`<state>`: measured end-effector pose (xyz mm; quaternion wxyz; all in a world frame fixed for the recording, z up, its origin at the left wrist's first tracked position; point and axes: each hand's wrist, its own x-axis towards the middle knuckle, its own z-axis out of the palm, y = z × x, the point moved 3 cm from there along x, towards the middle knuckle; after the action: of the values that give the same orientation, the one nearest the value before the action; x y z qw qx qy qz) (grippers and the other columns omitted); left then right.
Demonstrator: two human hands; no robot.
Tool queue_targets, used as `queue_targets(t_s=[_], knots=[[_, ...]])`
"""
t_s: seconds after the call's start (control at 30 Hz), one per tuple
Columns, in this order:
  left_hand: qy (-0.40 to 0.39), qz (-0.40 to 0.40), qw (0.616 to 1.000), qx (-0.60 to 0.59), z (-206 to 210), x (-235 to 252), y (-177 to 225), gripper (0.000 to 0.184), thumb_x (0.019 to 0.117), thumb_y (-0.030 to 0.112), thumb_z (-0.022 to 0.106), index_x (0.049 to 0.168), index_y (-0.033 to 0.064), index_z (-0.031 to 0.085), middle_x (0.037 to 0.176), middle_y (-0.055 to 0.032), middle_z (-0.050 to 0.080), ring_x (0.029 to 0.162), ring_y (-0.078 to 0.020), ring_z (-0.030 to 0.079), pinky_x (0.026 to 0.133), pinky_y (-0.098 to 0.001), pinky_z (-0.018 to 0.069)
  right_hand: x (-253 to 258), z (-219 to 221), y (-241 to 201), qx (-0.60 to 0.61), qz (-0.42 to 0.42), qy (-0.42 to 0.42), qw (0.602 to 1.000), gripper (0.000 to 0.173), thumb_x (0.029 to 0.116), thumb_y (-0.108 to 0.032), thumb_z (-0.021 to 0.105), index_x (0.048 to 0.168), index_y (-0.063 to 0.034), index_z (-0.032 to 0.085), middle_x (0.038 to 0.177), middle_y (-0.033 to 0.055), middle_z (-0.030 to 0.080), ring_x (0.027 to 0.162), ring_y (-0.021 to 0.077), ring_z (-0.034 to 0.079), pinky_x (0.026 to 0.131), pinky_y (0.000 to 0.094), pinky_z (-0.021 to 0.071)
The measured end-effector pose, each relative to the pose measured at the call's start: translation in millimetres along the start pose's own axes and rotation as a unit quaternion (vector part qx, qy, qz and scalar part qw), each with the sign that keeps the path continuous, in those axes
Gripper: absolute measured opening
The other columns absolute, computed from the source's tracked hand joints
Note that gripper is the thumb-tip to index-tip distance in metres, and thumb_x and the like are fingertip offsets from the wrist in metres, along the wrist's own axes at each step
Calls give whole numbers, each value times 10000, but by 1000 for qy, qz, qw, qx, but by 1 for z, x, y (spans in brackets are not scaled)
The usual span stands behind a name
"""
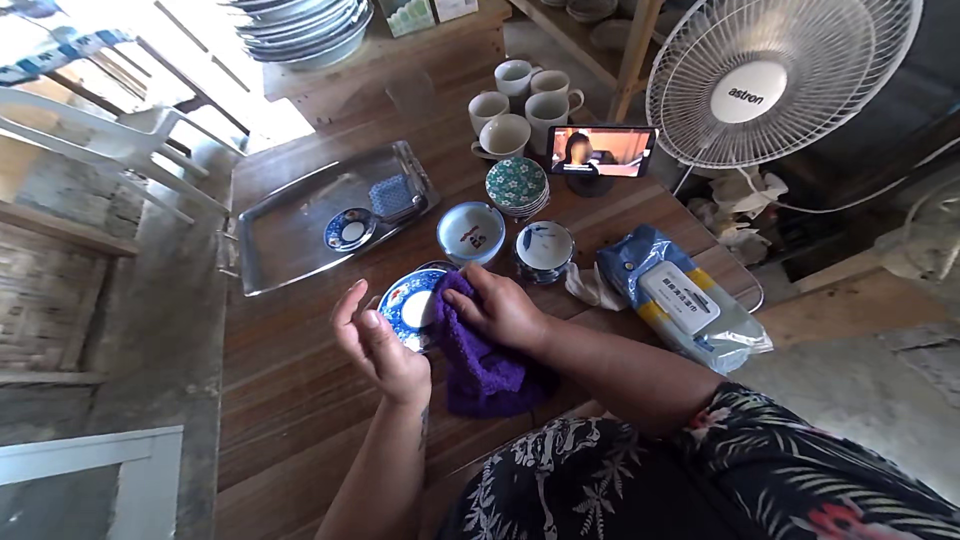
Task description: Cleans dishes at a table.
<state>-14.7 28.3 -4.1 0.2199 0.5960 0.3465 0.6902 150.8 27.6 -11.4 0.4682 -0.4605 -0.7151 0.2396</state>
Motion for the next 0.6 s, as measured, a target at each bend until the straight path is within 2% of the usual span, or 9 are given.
queue_targets(t_s=[0.13, 0.23, 0.3, 0.37, 0.5, 0.6], knots=[[39, 28, 999, -22, -3, 0, 1, 322, 1088, 329, 369, 1335, 159, 484, 1258, 132, 572, 1113, 11, 590, 965, -230, 514, -2, 6, 2, 66, -1, -47, 997, 282, 1021, -247, 602, 1099, 23, 626, 824, 136, 680, 749, 245, 689, 669, 454, 581], [37, 25, 999, -12, -4, -2, -1, 376, 1084, 421, 364, 1351, 188, 489, 1289, 145, 560, 1158, 19, 566, 999, -231, 489, -1, 9, 6, 134, -13, -69, 988, 259, 1021, -199, 601, 1113, 43, 615, 839, 138, 679, 771, 206, 683, 707, 402, 580], [26, 8, 1000, -2, -2, -5, -3, 412, 1066, 501, 367, 1337, 236, 527, 1267, 162, 577, 1154, 18, 567, 995, -233, 487, -1, 7, 8, 155, -31, -49, 986, 248, 1027, -186, 590, 1107, 47, 622, 859, 133, 682, 789, 184, 681, 728, 374, 584], [-11, -10, 1000, -5, 1, -8, -3, 450, 1059, 549, 332, 1337, 247, 517, 1308, 157, 550, 1229, 2, 521, 1059, -253, 438, 0, 3, 7, 172, -45, -9, 984, 245, 1027, -174, 578, 1102, 55, 626, 865, 128, 683, 785, 157, 676, 725, 344, 583], [-65, -44, 996, -49, 11, -14, -1, 512, 1030, 620, 330, 1308, 229, 508, 1268, 157, 607, 1209, -3, 562, 1060, -247, 460, 3, -6, 8, 207, -69, 69, 974, 228, 1027, -139, 568, 1106, 69, 618, 930, 112, 682, 837, 84, 663, 789, 262, 572], [-113, -53, 990, -59, 13, -12, -4, 538, 1034, 625, 295, 1304, 234, 548, 1258, 154, 623, 1205, -5, 567, 1060, -252, 460, 4, -10, 11, 202, -86, 106, 970, 225, 1021, -127, 574, 1104, 76, 625, 993, 131, 675, 909, 100, 658, 851, 264, 560]])
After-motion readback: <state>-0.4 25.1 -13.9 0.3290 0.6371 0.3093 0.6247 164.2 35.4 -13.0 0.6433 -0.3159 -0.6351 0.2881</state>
